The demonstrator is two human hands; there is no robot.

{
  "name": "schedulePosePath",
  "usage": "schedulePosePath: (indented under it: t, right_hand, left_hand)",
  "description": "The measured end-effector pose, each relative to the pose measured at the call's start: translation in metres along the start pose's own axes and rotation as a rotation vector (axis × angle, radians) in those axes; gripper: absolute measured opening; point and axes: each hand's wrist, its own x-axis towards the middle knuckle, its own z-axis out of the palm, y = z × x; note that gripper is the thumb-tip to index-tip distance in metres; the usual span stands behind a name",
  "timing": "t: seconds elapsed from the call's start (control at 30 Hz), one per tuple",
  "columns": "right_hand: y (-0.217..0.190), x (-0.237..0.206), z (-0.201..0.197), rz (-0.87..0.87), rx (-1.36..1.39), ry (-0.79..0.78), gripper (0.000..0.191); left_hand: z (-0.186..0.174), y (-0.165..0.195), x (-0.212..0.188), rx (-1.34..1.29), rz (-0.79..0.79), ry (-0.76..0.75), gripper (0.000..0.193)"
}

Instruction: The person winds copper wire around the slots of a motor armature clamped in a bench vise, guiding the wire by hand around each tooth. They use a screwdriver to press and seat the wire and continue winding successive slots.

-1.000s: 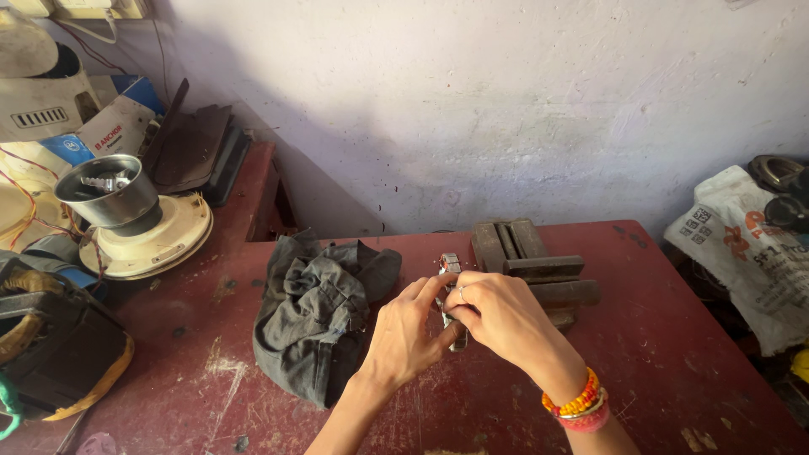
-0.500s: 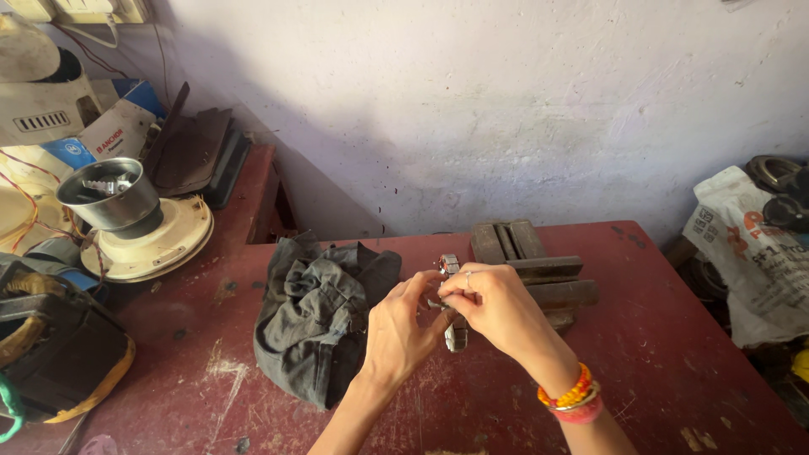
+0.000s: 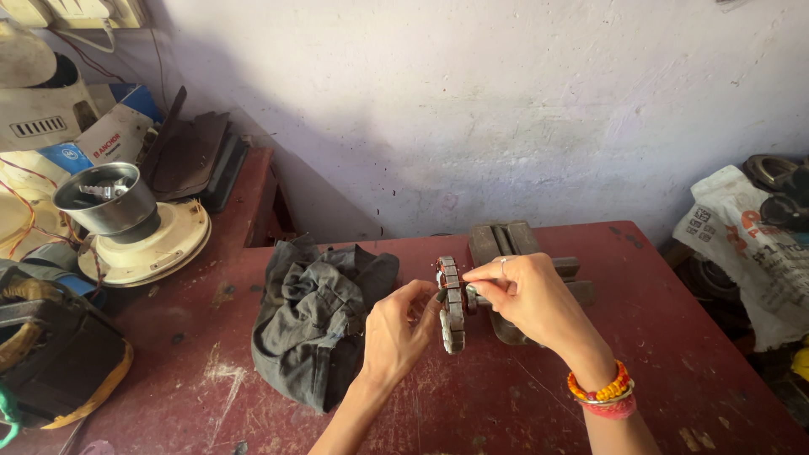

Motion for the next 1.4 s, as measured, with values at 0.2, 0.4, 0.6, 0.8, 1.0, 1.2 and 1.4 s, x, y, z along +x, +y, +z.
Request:
schedulePosePath:
  t: [0.2, 0.4, 0.6, 0.8, 1.0, 1.2, 1.4]
  right_hand:
    - [0.004, 0.000, -0.005, 0.084, -0.107, -0.003, 0.025]
    - [0.014, 0.003, -0.001, 0.036, -0.331, -0.040, 0.035]
    - [0.023, 0.001, 0.005, -0.010, -0.345, -0.072, 0.026]
    - [0.018, -0.003, 0.002, -0.005, -0.335, -0.245, 0.031]
    - [0.006, -0.003, 0.002, 0.080, -0.346, -0.289, 0.022]
    - [-0.004, -0.006, -0.003, 0.046, -0.264, -0.331, 0.028]
    - [-0.010, -0.007, 0.002, 0.022, -0.250, -0.291, 0.013]
  left_hand:
    - [-0.003, 0.001, 0.001, 0.004, 0.016, 0.009, 0.020]
    - [-0.003, 0.003, 0.001, 0.018, 0.012, 0.030, 0.018]
    - [0.006, -0.013, 0.000, -0.095, -0.047, -0.013, 0.017]
    - [0.011, -0.031, 0.008, -0.500, -0.318, -0.250, 0.021]
    - [-0.002, -0.017, 0.007, -0.357, -0.250, -0.201, 0.024]
    - [-0.015, 0.002, 0.006, -0.204, -0.187, -0.214, 0.027]
    - [-0.016, 0.003, 0.007, -0.200, -0.082, -0.222, 0.026]
